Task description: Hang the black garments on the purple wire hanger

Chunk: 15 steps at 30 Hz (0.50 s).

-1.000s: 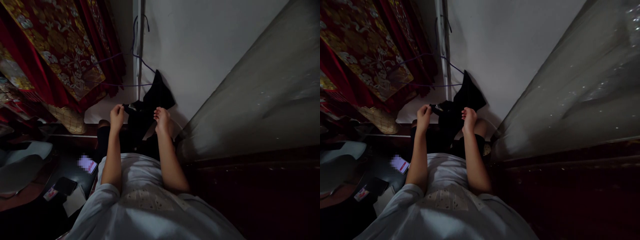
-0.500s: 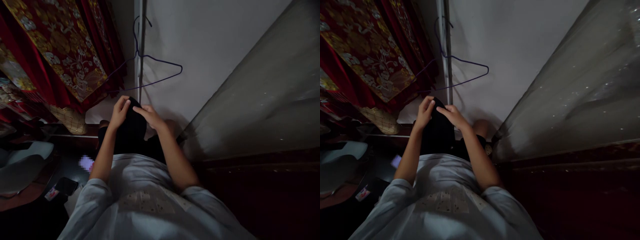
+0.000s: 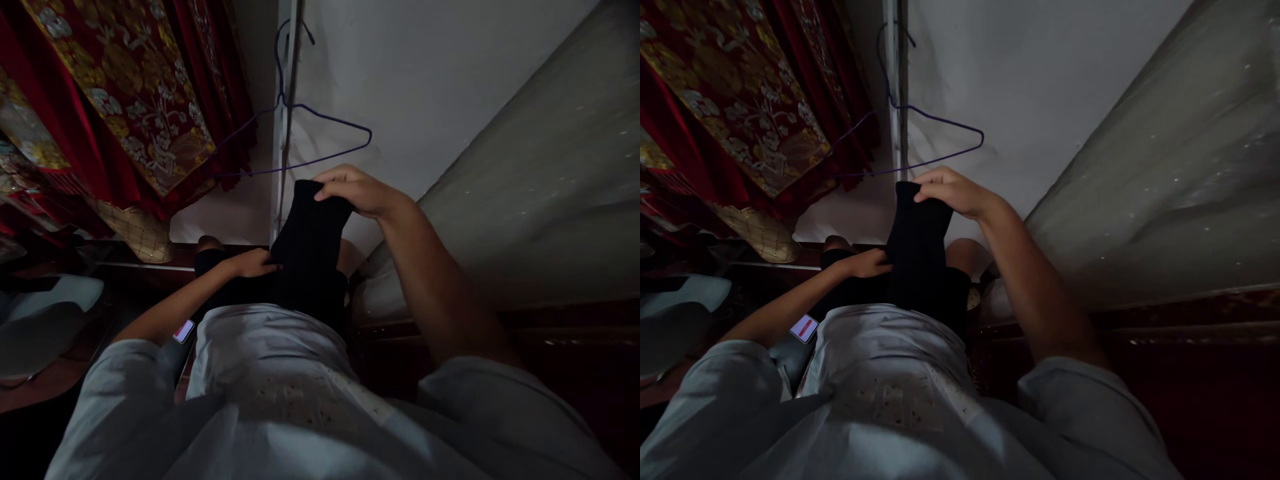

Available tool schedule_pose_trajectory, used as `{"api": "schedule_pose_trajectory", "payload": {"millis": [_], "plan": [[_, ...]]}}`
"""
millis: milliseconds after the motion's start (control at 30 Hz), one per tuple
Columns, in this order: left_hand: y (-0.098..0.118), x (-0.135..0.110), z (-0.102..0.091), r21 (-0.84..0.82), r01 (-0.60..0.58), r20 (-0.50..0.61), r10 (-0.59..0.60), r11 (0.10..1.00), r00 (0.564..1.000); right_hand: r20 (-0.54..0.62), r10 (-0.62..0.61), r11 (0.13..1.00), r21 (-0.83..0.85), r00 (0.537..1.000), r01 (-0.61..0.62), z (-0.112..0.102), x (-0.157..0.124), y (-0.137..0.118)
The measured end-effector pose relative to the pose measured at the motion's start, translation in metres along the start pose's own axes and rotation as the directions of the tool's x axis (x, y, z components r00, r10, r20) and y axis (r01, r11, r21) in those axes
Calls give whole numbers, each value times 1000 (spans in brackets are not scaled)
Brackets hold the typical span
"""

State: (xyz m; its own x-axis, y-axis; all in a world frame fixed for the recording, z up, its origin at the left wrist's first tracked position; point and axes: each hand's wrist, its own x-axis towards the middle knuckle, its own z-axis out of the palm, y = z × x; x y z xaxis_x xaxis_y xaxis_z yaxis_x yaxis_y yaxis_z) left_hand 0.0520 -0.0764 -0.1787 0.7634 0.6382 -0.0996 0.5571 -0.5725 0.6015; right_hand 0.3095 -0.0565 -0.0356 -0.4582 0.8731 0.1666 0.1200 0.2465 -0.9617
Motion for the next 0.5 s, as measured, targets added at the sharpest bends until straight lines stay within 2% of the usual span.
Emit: {"api": "schedule_pose_trajectory", "payload": {"millis": [67, 133, 233, 300, 367, 433, 500], "plan": [[-14, -6, -14, 186, 166, -1, -169, 968, 986, -73, 17, 994, -103, 997, -24, -15, 12, 13], [-28, -17, -34, 306, 314, -79, -304, 899, 949, -156, 0, 980, -198, 988, -31, -27, 30, 31], [-42, -37, -74, 391, 513, -299, -422, 764, 856, -287, -72, 967, -254, 955, -3, -31, 60, 57], [-45, -48, -102, 392, 608, -476, -414, 691, 776, -366, -176, 959, -272, 914, 75, -25, 77, 73], [-44, -56, -126, 341, 633, -579, -375, 695, 724, -437, -295, 941, -287, 850, 179, -17, 90, 87], [-40, -60, -145, 236, 591, -585, -373, 771, 720, -487, -367, 925, -284, 792, 253, -13, 99, 97], [-38, -62, -157, 75, 543, -556, -416, 837, 719, -501, -371, 924, -282, 782, 257, -16, 104, 104]]}}
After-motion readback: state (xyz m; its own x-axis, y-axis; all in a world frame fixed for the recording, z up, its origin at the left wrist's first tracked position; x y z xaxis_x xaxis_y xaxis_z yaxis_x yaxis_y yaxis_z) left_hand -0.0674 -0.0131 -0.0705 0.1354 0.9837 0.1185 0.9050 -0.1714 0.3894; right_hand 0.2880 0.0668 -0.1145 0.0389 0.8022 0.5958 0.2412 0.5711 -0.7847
